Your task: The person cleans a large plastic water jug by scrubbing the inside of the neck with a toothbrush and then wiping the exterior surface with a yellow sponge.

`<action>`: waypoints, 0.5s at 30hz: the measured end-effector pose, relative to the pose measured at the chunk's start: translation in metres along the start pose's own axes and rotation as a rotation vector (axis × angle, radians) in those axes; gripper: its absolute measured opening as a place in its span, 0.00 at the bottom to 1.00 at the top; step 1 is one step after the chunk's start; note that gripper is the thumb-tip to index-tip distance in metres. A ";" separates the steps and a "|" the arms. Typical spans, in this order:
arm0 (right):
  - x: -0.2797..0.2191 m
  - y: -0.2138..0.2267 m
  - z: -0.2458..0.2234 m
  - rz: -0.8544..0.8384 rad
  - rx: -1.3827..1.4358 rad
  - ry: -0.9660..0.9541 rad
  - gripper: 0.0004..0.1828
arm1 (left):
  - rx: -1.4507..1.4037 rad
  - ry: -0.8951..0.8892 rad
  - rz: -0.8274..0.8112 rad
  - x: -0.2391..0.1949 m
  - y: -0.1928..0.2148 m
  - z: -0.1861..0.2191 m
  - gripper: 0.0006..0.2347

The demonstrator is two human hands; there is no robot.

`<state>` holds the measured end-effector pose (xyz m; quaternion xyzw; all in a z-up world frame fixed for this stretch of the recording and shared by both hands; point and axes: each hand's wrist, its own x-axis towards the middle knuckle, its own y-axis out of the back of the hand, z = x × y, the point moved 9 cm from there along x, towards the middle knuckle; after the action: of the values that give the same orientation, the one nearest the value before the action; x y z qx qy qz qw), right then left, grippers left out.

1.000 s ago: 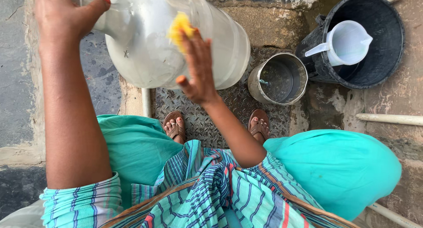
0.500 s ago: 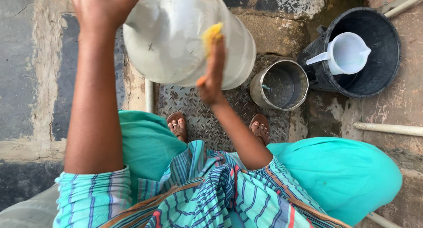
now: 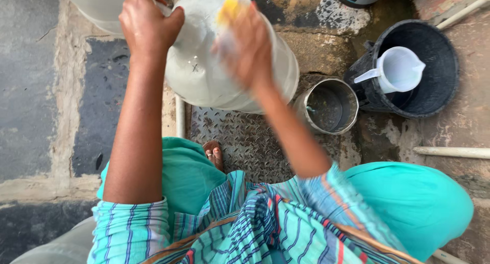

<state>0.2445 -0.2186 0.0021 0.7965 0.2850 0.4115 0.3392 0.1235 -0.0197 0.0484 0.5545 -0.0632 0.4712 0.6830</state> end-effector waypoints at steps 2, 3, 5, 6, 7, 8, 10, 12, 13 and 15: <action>-0.056 -0.018 -0.056 -0.074 -0.233 0.177 0.45 | 0.021 0.025 -0.020 0.001 -0.003 -0.009 0.14; -0.082 -0.032 -0.075 -0.180 -0.228 0.203 0.50 | 0.031 0.039 -0.030 -0.001 -0.005 -0.012 0.14; -0.115 -0.045 -0.100 -0.272 -0.245 0.274 0.52 | 0.017 0.005 -0.068 0.000 -0.010 -0.010 0.15; -0.120 -0.044 -0.107 -0.263 -0.270 0.330 0.49 | 0.013 -0.010 -0.085 0.001 -0.011 -0.009 0.16; -0.115 -0.041 -0.111 -0.253 -0.295 0.386 0.45 | -0.004 -0.029 -0.069 0.003 -0.010 -0.007 0.15; -0.103 -0.034 -0.098 -0.249 -0.329 0.301 0.42 | -0.020 -0.043 -0.060 0.002 -0.011 -0.003 0.15; -0.054 -0.008 -0.065 -0.154 -0.302 0.188 0.35 | -0.033 -0.057 -0.046 0.002 -0.013 0.003 0.15; 0.007 0.008 -0.040 -0.110 -0.172 0.164 0.29 | -0.028 -0.056 -0.050 0.001 -0.016 0.009 0.14; 0.031 0.008 -0.031 -0.155 -0.105 0.166 0.28 | -0.024 -0.045 -0.061 0.000 -0.018 0.009 0.13; 0.059 -0.012 -0.006 -0.361 -0.025 -0.034 0.29 | -0.015 -0.026 -0.090 -0.001 -0.022 0.010 0.12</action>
<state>0.2665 -0.1664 0.0226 0.7351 0.4124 0.3338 0.4221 0.1429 -0.0271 0.0358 0.5577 -0.0506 0.4323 0.7068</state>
